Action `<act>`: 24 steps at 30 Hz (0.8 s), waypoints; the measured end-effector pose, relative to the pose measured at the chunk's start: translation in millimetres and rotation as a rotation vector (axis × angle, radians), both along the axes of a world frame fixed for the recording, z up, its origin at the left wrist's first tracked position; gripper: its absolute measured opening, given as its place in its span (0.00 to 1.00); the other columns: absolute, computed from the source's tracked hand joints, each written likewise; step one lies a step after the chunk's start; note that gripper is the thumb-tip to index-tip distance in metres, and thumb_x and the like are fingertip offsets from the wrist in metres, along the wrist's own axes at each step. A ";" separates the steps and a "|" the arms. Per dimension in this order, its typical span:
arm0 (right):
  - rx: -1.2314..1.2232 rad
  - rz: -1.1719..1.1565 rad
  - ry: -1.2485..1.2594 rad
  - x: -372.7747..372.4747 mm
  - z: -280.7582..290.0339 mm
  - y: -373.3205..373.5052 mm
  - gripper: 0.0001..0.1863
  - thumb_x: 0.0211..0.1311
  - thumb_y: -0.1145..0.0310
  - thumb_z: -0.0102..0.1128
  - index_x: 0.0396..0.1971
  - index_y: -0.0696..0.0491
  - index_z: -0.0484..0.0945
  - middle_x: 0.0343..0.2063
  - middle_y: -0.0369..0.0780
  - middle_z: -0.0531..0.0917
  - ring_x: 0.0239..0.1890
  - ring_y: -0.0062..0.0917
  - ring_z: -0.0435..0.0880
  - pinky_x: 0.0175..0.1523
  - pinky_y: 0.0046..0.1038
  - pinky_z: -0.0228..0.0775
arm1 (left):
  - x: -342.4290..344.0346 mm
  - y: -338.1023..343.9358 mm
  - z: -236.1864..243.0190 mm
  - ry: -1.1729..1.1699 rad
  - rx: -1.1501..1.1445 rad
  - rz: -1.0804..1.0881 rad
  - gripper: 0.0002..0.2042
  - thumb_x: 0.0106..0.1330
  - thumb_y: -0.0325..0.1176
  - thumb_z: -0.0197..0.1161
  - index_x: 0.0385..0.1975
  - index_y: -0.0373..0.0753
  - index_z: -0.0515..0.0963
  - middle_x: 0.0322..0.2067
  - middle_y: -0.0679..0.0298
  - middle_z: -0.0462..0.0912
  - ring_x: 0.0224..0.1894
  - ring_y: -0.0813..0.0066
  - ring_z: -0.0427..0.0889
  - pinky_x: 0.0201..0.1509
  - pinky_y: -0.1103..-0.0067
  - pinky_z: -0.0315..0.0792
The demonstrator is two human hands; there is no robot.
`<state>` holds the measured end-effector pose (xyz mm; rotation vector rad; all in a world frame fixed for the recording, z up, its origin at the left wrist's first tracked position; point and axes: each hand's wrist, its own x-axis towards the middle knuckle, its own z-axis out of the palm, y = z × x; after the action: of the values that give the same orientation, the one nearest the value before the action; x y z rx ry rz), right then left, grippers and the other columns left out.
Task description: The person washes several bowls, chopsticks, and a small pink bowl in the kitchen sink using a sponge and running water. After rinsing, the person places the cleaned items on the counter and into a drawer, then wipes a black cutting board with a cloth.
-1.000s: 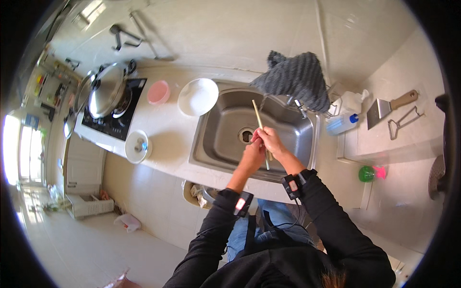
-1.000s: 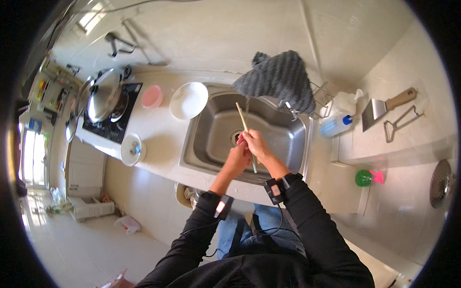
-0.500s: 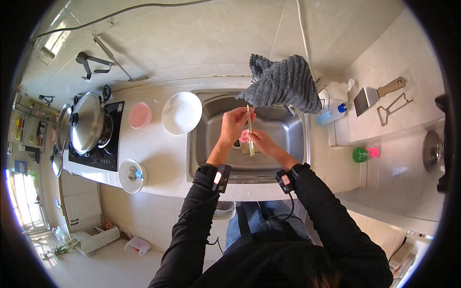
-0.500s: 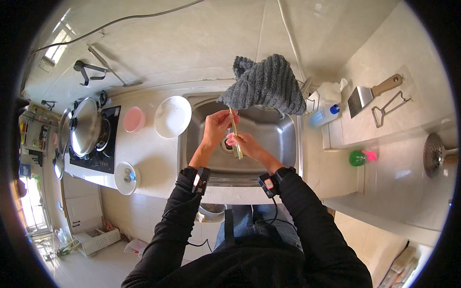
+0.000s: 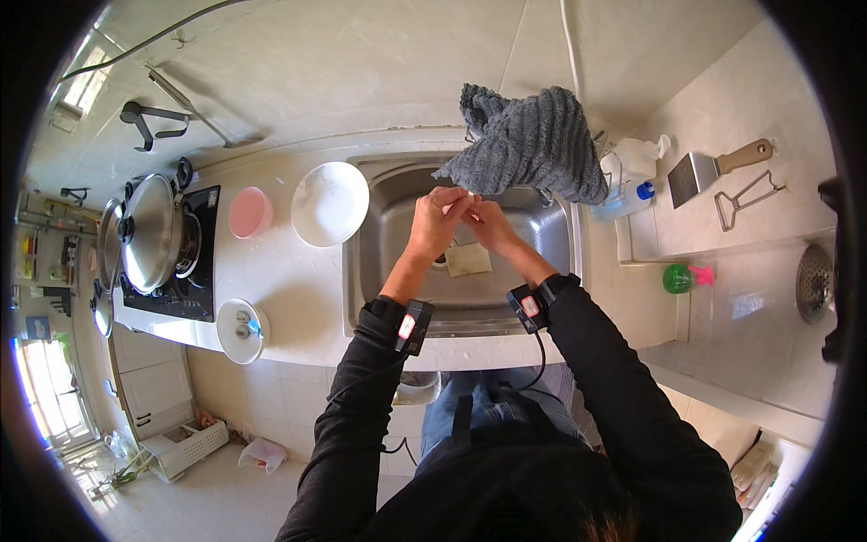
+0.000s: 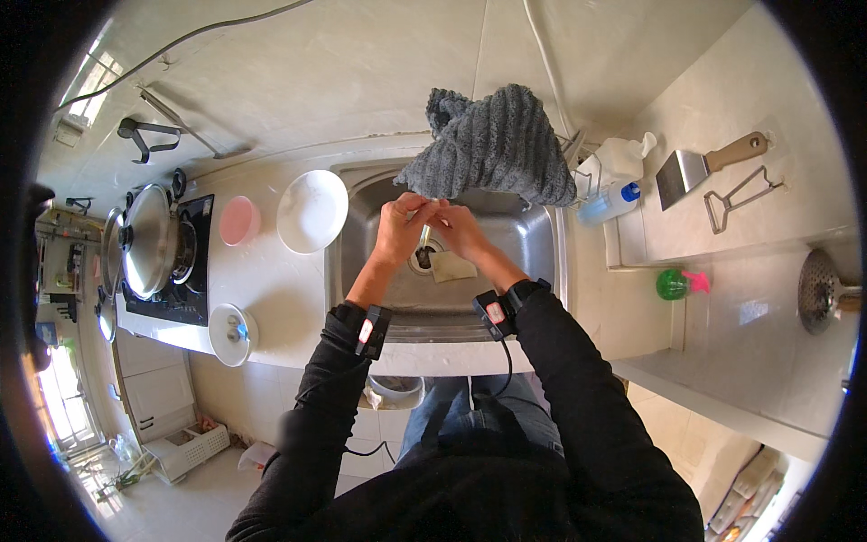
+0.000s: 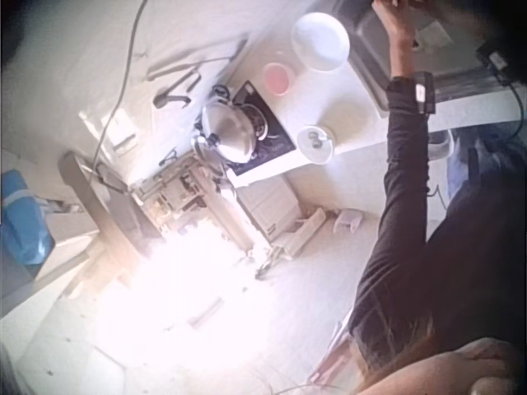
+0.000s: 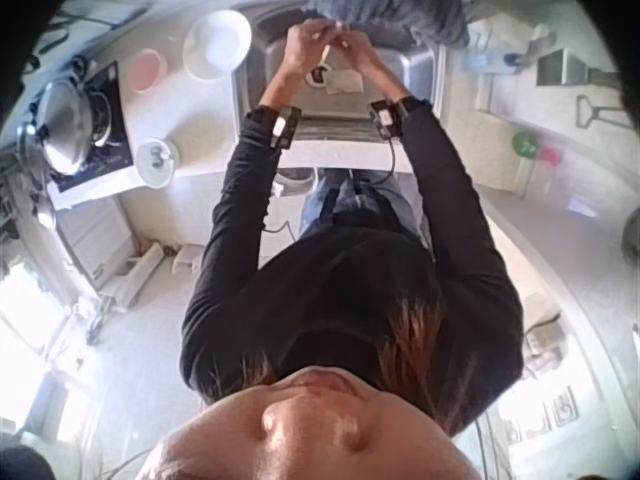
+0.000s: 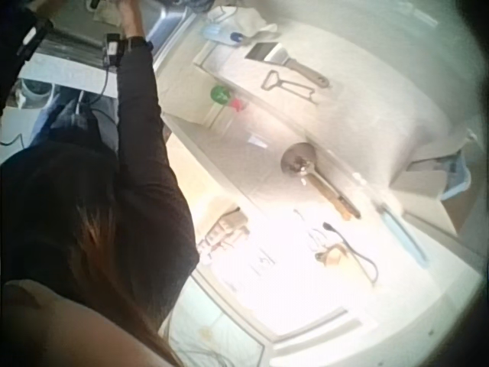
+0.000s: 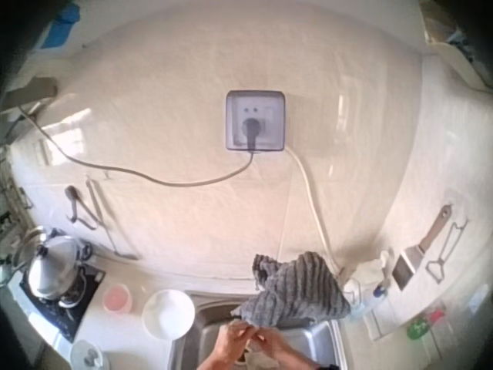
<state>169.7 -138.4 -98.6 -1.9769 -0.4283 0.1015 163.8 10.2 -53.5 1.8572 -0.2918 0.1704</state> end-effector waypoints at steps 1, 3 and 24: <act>-0.022 0.024 0.024 -0.2 2.9 -2.1 0.09 0.64 0.68 0.56 0.35 0.60 0.76 0.25 0.50 0.79 0.29 0.33 0.83 0.35 0.31 0.70 | 0.8 -1.2 1.1 0.059 -0.085 -0.022 0.09 0.60 0.28 0.64 0.35 0.30 0.81 0.29 0.57 0.86 0.30 0.81 0.81 0.33 0.82 0.73; -0.053 0.040 0.081 -0.5 7.7 -6.7 0.09 0.64 0.69 0.57 0.35 0.60 0.77 0.26 0.50 0.80 0.32 0.33 0.84 0.36 0.30 0.70 | 2.0 -4.5 3.7 0.190 -0.249 -0.053 0.08 0.59 0.28 0.64 0.34 0.30 0.82 0.28 0.57 0.86 0.29 0.81 0.81 0.33 0.82 0.73; 0.084 -0.488 0.358 -28.2 -47.7 -67.9 0.28 0.58 0.62 0.63 0.55 0.60 0.69 0.42 0.43 0.82 0.42 0.31 0.82 0.51 0.32 0.72 | -2.1 -14.6 20.2 0.121 -0.104 0.087 0.07 0.55 0.29 0.69 0.31 0.33 0.84 0.21 0.54 0.82 0.22 0.82 0.75 0.29 0.79 0.70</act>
<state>141.4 -206.3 -146.2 -1.8764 0.2788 0.1207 161.8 -4.4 -33.3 1.7699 -0.1162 0.1292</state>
